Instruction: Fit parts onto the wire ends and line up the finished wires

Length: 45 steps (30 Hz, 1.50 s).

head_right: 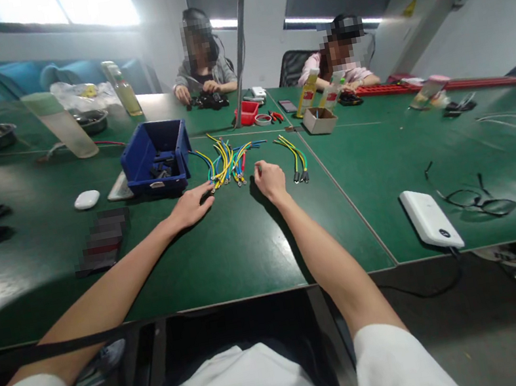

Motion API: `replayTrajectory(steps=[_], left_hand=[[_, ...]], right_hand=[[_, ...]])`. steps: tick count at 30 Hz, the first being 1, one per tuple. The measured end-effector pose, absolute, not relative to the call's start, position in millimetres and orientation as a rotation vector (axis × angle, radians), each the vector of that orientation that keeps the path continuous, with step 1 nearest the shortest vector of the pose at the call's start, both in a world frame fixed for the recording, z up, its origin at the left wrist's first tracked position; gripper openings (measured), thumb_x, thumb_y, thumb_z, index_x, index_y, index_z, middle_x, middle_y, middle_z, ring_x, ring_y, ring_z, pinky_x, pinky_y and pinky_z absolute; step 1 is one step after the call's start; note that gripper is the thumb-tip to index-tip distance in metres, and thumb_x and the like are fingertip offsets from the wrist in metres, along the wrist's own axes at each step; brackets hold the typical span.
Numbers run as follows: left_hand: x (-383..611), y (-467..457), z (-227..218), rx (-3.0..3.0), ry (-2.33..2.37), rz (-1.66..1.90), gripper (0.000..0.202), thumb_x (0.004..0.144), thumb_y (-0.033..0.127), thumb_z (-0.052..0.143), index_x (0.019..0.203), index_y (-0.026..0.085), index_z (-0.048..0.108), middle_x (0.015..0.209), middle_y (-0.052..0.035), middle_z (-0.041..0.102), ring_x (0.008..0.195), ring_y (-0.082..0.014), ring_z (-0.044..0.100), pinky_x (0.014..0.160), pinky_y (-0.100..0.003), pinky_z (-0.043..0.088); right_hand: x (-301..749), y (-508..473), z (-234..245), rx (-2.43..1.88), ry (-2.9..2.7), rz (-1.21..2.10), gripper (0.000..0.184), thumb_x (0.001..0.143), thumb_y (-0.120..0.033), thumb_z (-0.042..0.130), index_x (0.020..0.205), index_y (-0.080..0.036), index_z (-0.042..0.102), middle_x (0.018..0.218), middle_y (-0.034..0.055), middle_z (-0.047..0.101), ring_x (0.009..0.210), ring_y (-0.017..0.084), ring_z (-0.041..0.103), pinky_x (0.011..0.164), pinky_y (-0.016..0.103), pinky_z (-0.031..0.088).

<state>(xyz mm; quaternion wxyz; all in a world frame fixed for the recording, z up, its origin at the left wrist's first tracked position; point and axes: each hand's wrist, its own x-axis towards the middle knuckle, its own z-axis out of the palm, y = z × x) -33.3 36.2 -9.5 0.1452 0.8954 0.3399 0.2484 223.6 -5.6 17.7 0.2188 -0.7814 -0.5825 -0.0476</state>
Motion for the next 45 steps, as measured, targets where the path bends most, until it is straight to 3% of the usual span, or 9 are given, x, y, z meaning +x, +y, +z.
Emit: replayTrajectory(steps=[6, 13, 21, 28, 35, 39, 45], left_hand=[[-33, 37, -10, 2.611, 1.015, 0.656, 0.048, 0.091, 0.037, 0.045, 0.129, 0.014, 0.060, 0.143, -0.0109, 0.051, 0.130, -0.0251, 0.052, 0.113, -0.039, 0.038], [-32, 36, -9, 2.695, 1.049, 0.620, 0.049, 0.090, 0.037, 0.047, 0.131, 0.014, 0.057, 0.144, -0.0139, 0.051, 0.134, -0.0258, 0.046, 0.114, -0.043, 0.034], [-32, 36, -8, 2.704, 1.054, 0.579, 0.050, 0.091, 0.037, 0.045, 0.134, 0.013, 0.055, 0.141, -0.0137, 0.053, 0.134, -0.0244, 0.046, 0.115, -0.041, 0.032], [-32, 36, -7, 2.681, 1.051, 0.592, 0.048, 0.089, 0.034, 0.047, 0.131, 0.013, 0.057, 0.140, -0.0138, 0.055, 0.133, -0.0242, 0.048, 0.114, -0.041, 0.035], [-32, 37, -9, 2.657, 1.054, 0.645, 0.042, 0.089, 0.035, 0.049, 0.126, 0.017, 0.058, 0.138, -0.0121, 0.056, 0.129, -0.0237, 0.051, 0.112, -0.038, 0.038], [-32, 36, -8, 2.629, 1.074, 0.681, 0.036, 0.089, 0.033, 0.049, 0.118, 0.017, 0.061, 0.129, -0.0116, 0.062, 0.124, -0.0243, 0.055, 0.108, -0.038, 0.041], [-33, 39, -7, 2.566, 1.118, 0.771, 0.022, 0.086, 0.029, 0.050, 0.097, 0.020, 0.067, 0.105, -0.0072, 0.070, 0.102, -0.0235, 0.064, 0.097, -0.038, 0.048]], right_hand=[[190, -9, 19, -2.209, -1.764, -0.044, 0.048, 0.099, -0.051, 0.031, 0.129, -0.022, 0.056, 0.105, 0.0120, 0.072, 0.102, 0.026, 0.067, 0.084, 0.033, 0.047], [164, -8, 22, -2.241, -1.875, -0.117, 0.054, 0.099, -0.056, 0.024, 0.124, -0.020, 0.055, 0.109, 0.0144, 0.070, 0.102, 0.029, 0.067, 0.085, 0.037, 0.047], [162, 2, 17, -2.293, -1.861, -0.086, 0.039, 0.098, -0.047, 0.038, 0.121, -0.020, 0.055, 0.109, 0.0140, 0.069, 0.102, 0.030, 0.067, 0.084, 0.038, 0.048], [170, 3, 18, -2.282, -1.895, -0.023, 0.036, 0.099, -0.036, 0.036, 0.128, -0.022, 0.053, 0.112, 0.0150, 0.068, 0.104, 0.029, 0.065, 0.086, 0.038, 0.047], [167, -2, 23, -2.340, -1.862, -0.064, 0.036, 0.098, -0.037, 0.036, 0.119, -0.016, 0.056, 0.109, 0.0180, 0.068, 0.102, 0.032, 0.065, 0.084, 0.041, 0.047], [166, -3, 24, -2.328, -1.853, -0.080, 0.033, 0.099, -0.033, 0.035, 0.119, -0.015, 0.055, 0.107, 0.0179, 0.068, 0.099, 0.032, 0.066, 0.082, 0.040, 0.048], [167, -3, 25, -2.310, -1.861, -0.038, 0.034, 0.099, -0.028, 0.031, 0.117, -0.014, 0.056, 0.109, 0.0188, 0.068, 0.101, 0.031, 0.066, 0.083, 0.038, 0.048]])
